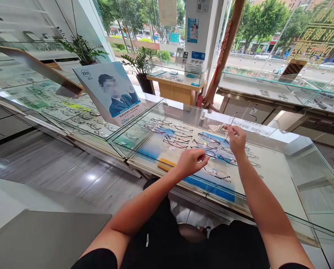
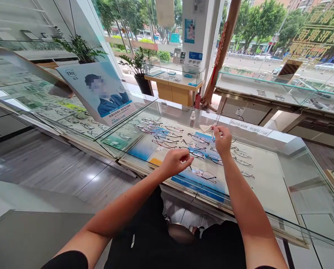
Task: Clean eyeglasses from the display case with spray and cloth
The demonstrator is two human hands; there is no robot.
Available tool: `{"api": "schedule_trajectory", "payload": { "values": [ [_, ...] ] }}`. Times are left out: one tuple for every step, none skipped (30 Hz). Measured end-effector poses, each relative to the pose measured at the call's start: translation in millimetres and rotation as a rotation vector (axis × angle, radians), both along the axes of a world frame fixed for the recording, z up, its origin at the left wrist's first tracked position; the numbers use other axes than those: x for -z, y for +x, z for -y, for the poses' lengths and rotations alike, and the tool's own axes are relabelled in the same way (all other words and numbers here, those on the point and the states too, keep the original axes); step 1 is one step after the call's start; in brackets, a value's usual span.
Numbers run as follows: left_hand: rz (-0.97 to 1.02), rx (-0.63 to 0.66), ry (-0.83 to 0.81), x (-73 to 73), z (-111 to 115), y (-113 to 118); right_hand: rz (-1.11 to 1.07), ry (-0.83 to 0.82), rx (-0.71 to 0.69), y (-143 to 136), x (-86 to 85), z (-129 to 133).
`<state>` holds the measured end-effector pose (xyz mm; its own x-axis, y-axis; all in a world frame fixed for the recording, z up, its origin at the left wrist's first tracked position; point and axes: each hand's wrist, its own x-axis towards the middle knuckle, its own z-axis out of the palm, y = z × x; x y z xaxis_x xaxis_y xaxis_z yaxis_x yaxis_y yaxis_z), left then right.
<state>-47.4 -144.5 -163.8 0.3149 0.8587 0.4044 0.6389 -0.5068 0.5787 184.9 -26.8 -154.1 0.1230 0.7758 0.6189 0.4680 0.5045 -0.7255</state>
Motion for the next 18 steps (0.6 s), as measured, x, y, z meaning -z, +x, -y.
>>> {"api": "schedule_trajectory", "payload": {
  "values": [
    [-0.029,-0.002,0.014,-7.0,-13,4,-0.01,-0.003,0.007,1,-0.4,0],
    [-0.068,0.003,0.019,-14.7,-30,9,-0.02,-0.004,0.016,2,-0.7,-1],
    [-0.117,0.002,0.022,-22.5,-48,15,-0.027,-0.002,0.025,4,-0.8,-2],
    [-0.173,-0.019,0.018,-30.1,-69,23,-0.031,-0.002,0.033,5,-0.9,-3],
    [-0.244,-0.039,0.0,-37.0,-91,31,-0.033,-0.002,0.041,6,-0.9,-4],
    [-0.328,-0.059,-0.035,-42.8,-113,40,-0.037,-0.005,0.047,8,-0.9,-5],
    [-0.413,-0.086,-0.088,-47.3,-134,51,-0.044,-0.008,0.051,9,-1.1,-6],
    [-0.446,-0.097,-0.112,-50.3,-154,61,-0.056,-0.009,0.054,10,-1.4,-7],
    [-0.467,-0.102,-0.126,-51.8,-171,72,-0.071,-0.008,0.055,11,-1.8,-8],
    [-0.488,-0.104,-0.145,-51.9,-186,82,-0.086,-0.005,0.057,12,-2.5,-9],
    [-0.504,-0.108,-0.162,-50.8,-198,91,-0.098,-0.003,0.058,13,-3.2,-10],
    [-0.519,-0.115,-0.183,-48.6,-208,100,-0.105,-0.001,0.06,15,-3.9,-10],
    [-0.533,-0.127,-0.206,-45.5,-216,107,-0.109,-0.001,0.063,16,-4.6,-11],
    [-0.546,-0.143,-0.23,-41.8,-222,112,-0.11,-0.006,0.064,18,-5.2,-12],
    [-0.555,-0.159,-0.253,-37.7,-228,116,-0.114,-0.013,0.065,20,-5.6,-13],
    [-0.56,-0.174,-0.275,-33.4,-233,119,-0.121,-0.021,0.065,22,-5.9,-14],
    [-0.56,-0.186,-0.295,-29.1,-237,120,-0.13,-0.03,0.064,24,-6.1,-16],
    [-0.556,-0.195,-0.312,-25.1,-241,120,-0.145,-0.039,0.064,27,-6.1,-17]
  ]
}}
